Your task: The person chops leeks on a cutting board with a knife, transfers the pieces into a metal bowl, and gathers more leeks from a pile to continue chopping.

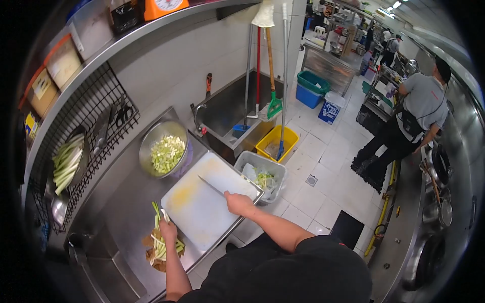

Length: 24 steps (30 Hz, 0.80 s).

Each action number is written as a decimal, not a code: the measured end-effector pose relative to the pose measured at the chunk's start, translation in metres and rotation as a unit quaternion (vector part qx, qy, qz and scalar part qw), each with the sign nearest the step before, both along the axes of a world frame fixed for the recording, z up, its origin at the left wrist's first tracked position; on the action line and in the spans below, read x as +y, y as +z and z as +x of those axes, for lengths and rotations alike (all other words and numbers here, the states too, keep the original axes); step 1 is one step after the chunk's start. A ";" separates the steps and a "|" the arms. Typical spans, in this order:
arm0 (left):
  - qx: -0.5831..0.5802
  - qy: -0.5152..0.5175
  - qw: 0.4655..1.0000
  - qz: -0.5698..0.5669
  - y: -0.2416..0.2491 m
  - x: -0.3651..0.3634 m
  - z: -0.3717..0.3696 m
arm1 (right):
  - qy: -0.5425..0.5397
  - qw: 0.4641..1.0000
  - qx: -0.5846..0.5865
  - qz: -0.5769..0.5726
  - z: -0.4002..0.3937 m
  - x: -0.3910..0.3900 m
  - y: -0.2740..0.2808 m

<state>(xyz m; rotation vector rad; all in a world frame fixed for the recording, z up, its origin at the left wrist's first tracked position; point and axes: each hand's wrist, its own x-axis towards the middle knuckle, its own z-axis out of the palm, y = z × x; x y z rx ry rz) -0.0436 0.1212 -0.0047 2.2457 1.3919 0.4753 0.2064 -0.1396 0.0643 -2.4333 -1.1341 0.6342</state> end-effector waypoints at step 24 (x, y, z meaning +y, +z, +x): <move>-0.026 -0.075 0.989 0.122 0.029 -0.080 0.098 | 0.062 0.995 0.072 -0.008 0.062 -0.024 -0.007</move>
